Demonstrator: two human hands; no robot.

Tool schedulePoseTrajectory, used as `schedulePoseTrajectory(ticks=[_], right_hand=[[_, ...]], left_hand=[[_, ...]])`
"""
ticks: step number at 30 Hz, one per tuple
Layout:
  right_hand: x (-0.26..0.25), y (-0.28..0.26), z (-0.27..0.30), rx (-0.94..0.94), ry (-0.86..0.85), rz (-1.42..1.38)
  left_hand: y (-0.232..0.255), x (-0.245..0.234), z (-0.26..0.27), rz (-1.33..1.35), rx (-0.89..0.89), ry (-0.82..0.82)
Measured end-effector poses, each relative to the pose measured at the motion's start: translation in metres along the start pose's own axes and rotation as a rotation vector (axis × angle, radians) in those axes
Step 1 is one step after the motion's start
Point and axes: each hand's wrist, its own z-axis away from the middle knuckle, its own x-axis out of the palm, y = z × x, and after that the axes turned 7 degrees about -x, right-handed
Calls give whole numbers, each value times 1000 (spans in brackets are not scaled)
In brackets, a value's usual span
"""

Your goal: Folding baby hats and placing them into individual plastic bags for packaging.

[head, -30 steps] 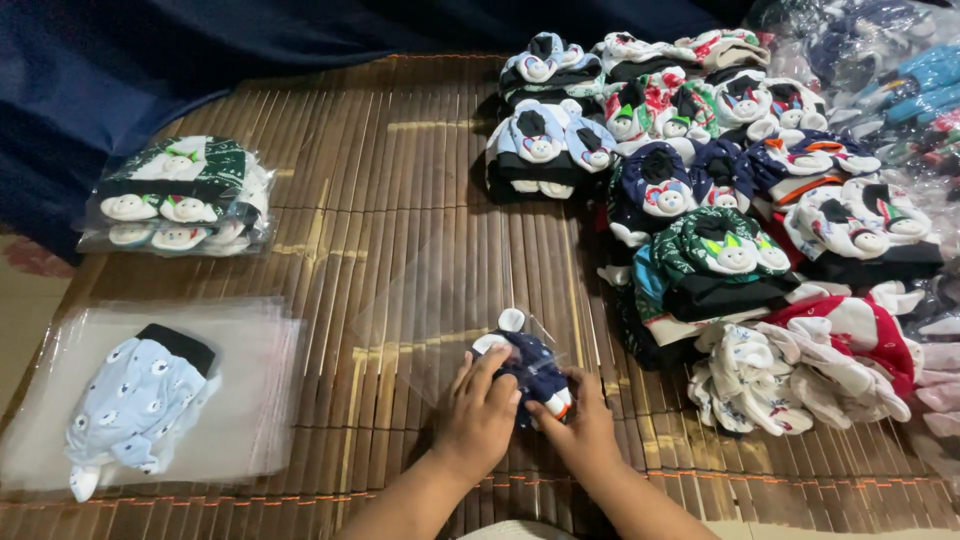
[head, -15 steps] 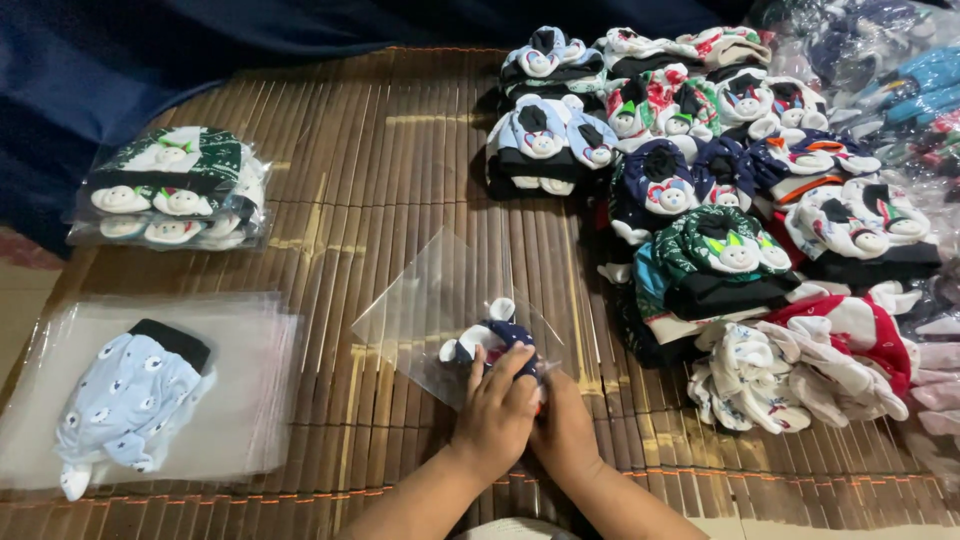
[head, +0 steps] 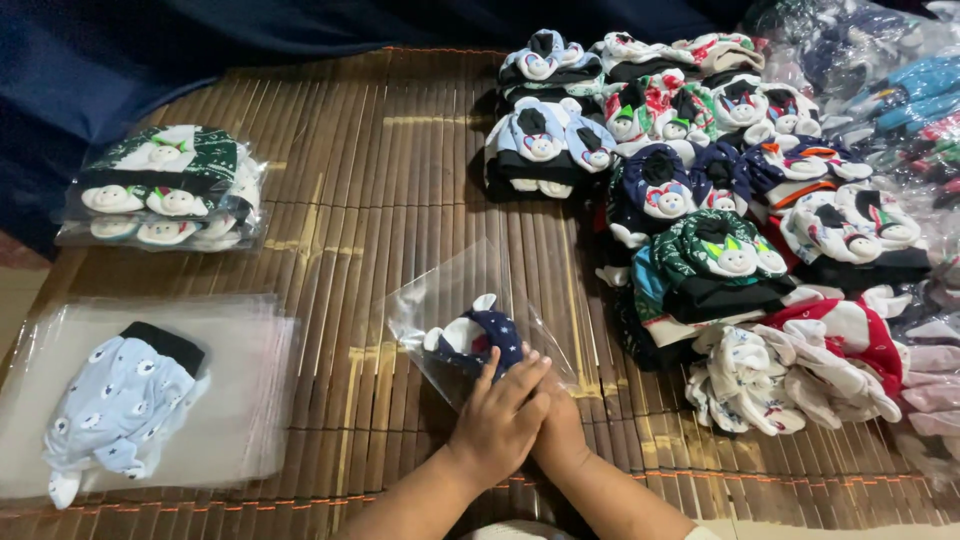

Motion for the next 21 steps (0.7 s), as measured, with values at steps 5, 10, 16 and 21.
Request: schedulePoseTrajectory(ticks=[5, 10, 16, 21], right_hand=[[13, 17, -11, -4, 35, -145], [18, 15, -23, -28, 23, -285], [18, 12, -29, -168, -48, -38], [12, 13, -21, -295, -117, 213]], left_hand=[[9, -1, 2, 51, 46, 37], [10, -2, 2, 75, 51, 83], [-2, 10, 10, 20, -11, 24], [4, -5, 3, 69, -14, 101]])
